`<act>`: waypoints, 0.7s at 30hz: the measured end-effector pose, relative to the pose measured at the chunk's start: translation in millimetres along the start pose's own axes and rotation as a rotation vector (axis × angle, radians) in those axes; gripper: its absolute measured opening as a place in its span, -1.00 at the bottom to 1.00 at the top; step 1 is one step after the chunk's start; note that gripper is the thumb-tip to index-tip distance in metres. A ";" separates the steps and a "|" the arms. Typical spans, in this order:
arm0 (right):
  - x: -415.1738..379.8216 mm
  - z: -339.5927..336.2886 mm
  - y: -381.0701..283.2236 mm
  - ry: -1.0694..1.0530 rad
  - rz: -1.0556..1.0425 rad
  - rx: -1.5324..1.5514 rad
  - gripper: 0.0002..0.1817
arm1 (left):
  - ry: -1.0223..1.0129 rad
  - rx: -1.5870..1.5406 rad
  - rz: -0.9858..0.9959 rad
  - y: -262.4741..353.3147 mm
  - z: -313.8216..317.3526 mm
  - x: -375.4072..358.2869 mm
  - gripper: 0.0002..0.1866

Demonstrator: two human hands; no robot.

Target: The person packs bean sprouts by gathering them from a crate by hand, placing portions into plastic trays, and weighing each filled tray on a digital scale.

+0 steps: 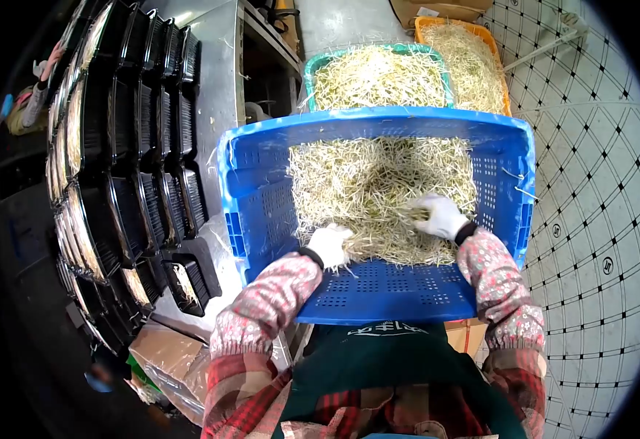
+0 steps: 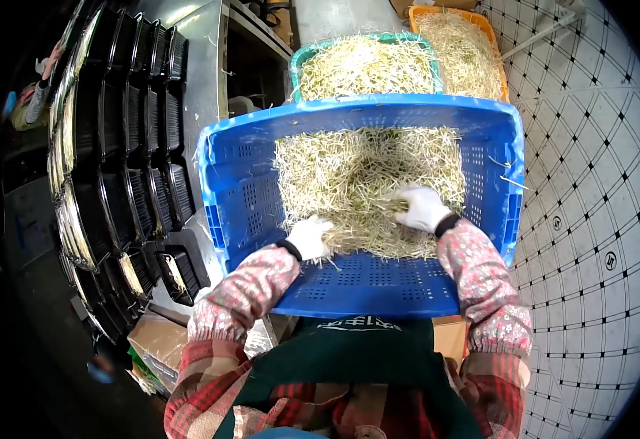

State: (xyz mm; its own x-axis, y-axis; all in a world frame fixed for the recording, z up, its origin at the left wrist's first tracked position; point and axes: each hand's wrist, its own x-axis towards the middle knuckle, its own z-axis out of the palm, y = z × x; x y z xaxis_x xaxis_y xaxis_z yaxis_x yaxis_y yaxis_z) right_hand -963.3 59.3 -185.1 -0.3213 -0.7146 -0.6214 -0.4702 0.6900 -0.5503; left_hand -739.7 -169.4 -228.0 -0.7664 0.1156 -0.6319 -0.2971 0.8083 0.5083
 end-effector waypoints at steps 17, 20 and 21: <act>-18.6 66.8 10.2 -0.398 -0.002 -0.453 -0.35 | -0.219 0.154 0.149 1.8 60.2 18.2 -0.51; -43.7 14.1 28.3 -0.188 0.161 -0.341 -0.47 | -0.174 0.024 -0.017 16.7 -37.9 -3.7 -0.61; -60.6 -8.7 21.9 0.018 0.101 -0.253 -0.47 | -0.055 0.024 0.050 2.7 -44.6 -6.2 -0.60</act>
State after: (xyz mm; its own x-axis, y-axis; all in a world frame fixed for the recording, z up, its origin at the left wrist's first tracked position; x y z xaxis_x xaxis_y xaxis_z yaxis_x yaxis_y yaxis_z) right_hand -961.3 116.7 -154.7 -0.3904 -0.6473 -0.6547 -0.6246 0.7087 -0.3282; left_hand -761.2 -193.7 -196.6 -0.7476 0.1872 -0.6373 -0.2449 0.8141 0.5265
